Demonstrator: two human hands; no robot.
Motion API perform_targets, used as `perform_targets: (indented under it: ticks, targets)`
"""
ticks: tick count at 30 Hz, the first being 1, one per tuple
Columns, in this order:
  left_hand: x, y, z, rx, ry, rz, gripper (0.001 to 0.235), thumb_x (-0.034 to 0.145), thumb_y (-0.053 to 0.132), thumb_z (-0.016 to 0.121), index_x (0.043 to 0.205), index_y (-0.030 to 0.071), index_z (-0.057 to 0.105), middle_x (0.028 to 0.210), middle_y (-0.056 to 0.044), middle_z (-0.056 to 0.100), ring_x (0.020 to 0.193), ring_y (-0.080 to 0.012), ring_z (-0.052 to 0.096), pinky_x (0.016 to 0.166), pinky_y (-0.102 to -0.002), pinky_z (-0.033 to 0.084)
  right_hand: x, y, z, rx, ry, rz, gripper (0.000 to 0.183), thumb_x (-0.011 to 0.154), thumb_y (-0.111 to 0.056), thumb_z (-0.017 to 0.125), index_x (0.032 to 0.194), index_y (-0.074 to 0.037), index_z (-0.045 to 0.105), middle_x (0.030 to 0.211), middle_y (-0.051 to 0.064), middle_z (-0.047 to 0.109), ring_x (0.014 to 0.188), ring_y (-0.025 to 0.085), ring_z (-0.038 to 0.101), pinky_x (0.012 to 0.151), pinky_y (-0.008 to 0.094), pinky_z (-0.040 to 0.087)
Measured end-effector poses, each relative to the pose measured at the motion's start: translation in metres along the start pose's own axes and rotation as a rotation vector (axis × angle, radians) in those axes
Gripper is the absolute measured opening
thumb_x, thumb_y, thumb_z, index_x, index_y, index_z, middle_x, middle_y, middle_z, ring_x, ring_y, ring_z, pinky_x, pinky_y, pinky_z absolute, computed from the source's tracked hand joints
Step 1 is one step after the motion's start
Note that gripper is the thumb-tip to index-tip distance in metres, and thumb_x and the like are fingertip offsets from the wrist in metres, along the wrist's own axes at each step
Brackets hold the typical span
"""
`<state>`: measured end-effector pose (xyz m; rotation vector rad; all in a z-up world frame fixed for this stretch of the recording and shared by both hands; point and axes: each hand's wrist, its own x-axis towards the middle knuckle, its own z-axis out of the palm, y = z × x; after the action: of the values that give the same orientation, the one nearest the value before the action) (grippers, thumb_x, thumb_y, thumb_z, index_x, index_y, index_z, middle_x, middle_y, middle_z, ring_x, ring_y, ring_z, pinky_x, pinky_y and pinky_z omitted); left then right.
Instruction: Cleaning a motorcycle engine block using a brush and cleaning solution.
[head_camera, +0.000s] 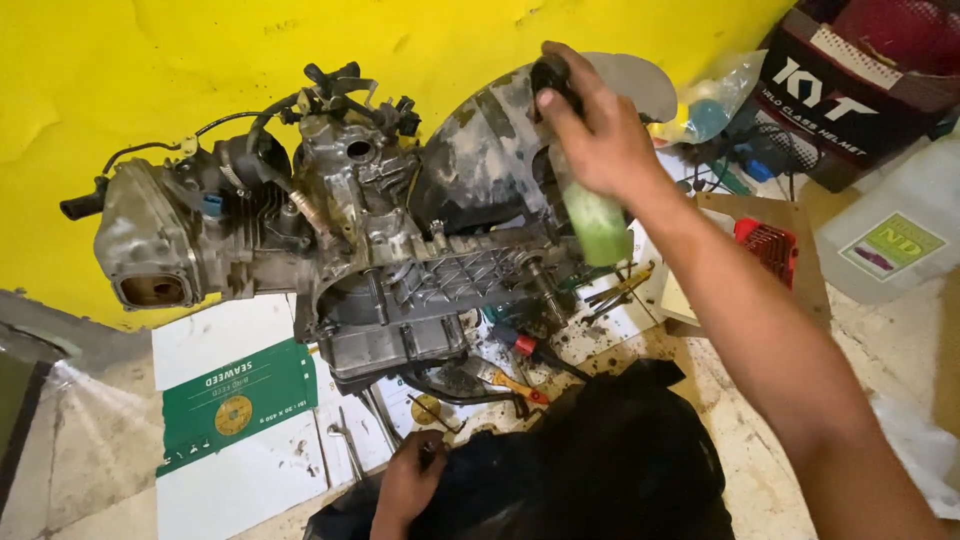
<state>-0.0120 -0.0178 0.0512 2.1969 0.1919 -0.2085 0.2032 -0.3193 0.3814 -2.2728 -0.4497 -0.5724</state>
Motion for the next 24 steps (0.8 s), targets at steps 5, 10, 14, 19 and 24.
perform_targets:
  ticks: [5, 10, 14, 19, 24]
  targets:
    - [-0.001, 0.006, -0.003, 0.009, -0.015, -0.012, 0.026, 0.080, 0.023, 0.067, 0.104, 0.014, 0.069, 0.082, -0.004, 0.074, 0.064, -0.0180, 0.066, 0.064, -0.028, 0.053, 0.021, 0.015, -0.005, -0.031, 0.035, -0.073, 0.043, 0.099, -0.021, 0.046, 0.139, -0.006, 0.043, 0.099, 0.015, 0.069, 0.073, 0.024, 0.064, 0.060, 0.035, 0.048]
    - [-0.002, 0.006, -0.004, 0.034, -0.051, -0.033, 0.025, 0.082, 0.024, 0.067, 0.105, 0.015, 0.069, 0.082, 0.000, 0.072, 0.063, -0.0156, 0.065, 0.064, -0.028, 0.052, 0.025, 0.006, -0.017, -0.126, -0.049, 0.082, 0.047, 0.100, -0.027, 0.044, 0.144, -0.012, 0.039, 0.122, 0.018, 0.065, 0.089, 0.026, 0.068, 0.067, 0.038, 0.051]
    - [0.000, 0.007, -0.003, 0.055, -0.060, -0.034, 0.022, 0.083, 0.024, 0.067, 0.102, 0.014, 0.070, 0.082, -0.001, 0.070, 0.060, -0.0148, 0.062, 0.061, -0.028, 0.050, 0.030, 0.022, -0.023, -0.059, 0.024, 0.053, 0.042, 0.098, -0.025, 0.049, 0.138, -0.011, 0.047, 0.108, 0.013, 0.067, 0.088, 0.026, 0.066, 0.072, 0.037, 0.049]
    - [0.004, -0.006, 0.002, 0.042, -0.040, -0.017, 0.024, 0.080, 0.021, 0.068, 0.103, 0.014, 0.071, 0.082, -0.001, 0.072, 0.063, -0.0145, 0.065, 0.063, -0.027, 0.052, 0.039, 0.033, -0.038, -0.059, 0.028, 0.079, 0.044, 0.097, -0.023, 0.049, 0.138, -0.006, 0.047, 0.117, 0.020, 0.064, 0.094, 0.029, 0.065, 0.076, 0.038, 0.050]
    - [0.009, -0.019, 0.008, 0.021, -0.032, 0.008, 0.021, 0.080, 0.019, 0.069, 0.100, 0.012, 0.070, 0.080, -0.002, 0.072, 0.065, -0.0145, 0.067, 0.065, -0.025, 0.055, 0.048, 0.054, -0.050, -0.141, 0.055, 0.126, 0.044, 0.097, -0.022, 0.051, 0.138, -0.009, 0.047, 0.128, 0.021, 0.059, 0.107, 0.030, 0.064, 0.088, 0.040, 0.050]
